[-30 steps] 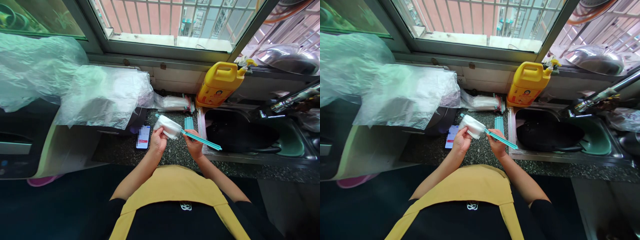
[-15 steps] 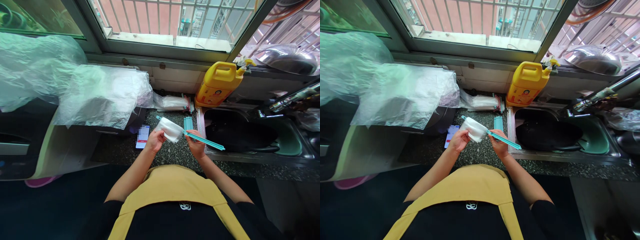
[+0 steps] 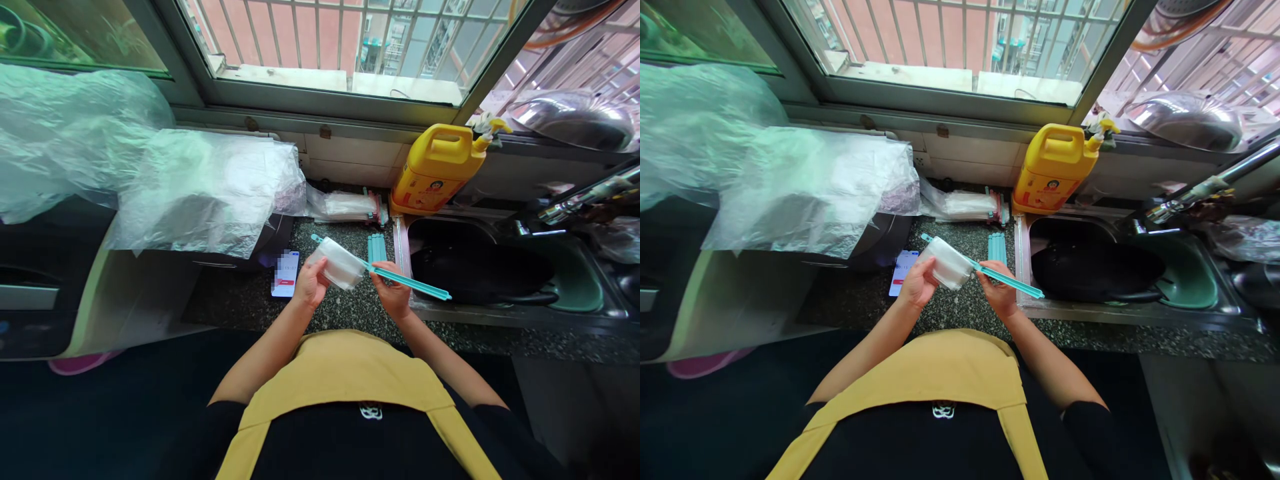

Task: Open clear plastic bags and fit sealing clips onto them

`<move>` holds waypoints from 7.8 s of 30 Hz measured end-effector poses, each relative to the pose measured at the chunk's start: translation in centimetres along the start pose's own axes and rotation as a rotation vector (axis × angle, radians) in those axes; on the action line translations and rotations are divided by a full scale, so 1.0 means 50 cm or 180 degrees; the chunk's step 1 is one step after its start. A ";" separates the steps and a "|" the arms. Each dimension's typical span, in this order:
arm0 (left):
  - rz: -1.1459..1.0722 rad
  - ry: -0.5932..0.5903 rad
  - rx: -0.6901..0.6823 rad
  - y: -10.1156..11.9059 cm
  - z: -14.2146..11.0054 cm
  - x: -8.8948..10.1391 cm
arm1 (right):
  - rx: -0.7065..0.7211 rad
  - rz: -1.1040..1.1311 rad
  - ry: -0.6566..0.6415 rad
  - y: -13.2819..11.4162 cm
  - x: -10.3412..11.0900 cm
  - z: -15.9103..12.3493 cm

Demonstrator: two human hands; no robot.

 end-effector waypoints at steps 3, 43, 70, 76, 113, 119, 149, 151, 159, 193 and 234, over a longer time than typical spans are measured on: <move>-0.0044 0.0140 -0.0155 -0.011 -0.001 -0.004 | 0.0024 0.0047 0.0014 0.000 -0.004 -0.001; 0.0596 -0.0221 0.0765 0.040 -0.020 0.007 | 0.0440 0.0158 -0.0159 0.004 0.003 -0.002; 0.0848 -0.0084 0.0811 0.042 0.000 0.010 | 0.0401 0.0248 -0.0323 -0.002 0.012 -0.002; 0.0963 -0.0233 0.0746 0.044 0.002 0.014 | 0.0429 0.0141 -0.0378 0.002 0.015 0.000; 0.0619 0.0189 0.0263 0.020 0.016 0.016 | 0.0924 -0.0222 -0.0824 -0.011 0.043 0.025; 0.0638 0.0276 0.0116 0.013 0.013 0.015 | 0.1210 -0.0330 -0.1046 -0.019 0.040 0.033; 0.1362 -0.0419 -0.0993 0.011 -0.024 0.015 | -0.2028 0.1225 -0.1564 -0.032 0.000 0.034; 0.1416 -0.0449 -0.0987 0.013 -0.026 0.015 | -0.2036 0.1248 -0.1487 -0.035 -0.001 0.032; 0.1620 -0.0559 -0.0964 0.024 -0.034 0.002 | -0.2134 0.1513 -0.1153 -0.031 -0.005 0.024; 0.2034 -0.1195 -0.0845 0.023 -0.013 0.048 | -0.2149 0.1138 -0.0506 -0.025 -0.011 -0.013; 0.3372 -0.1362 -0.1958 0.032 -0.016 0.005 | -0.1317 0.0450 -0.1582 -0.040 -0.013 0.011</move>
Point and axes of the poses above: each hand's wrist, its own z-axis towards the middle knuckle, its own x-axis out of the back of the hand, y = z × x, the point moved 1 cm from there along z, towards the middle knuckle, and after that the axes turned 4 degrees about -y, right-handed, at the moved point
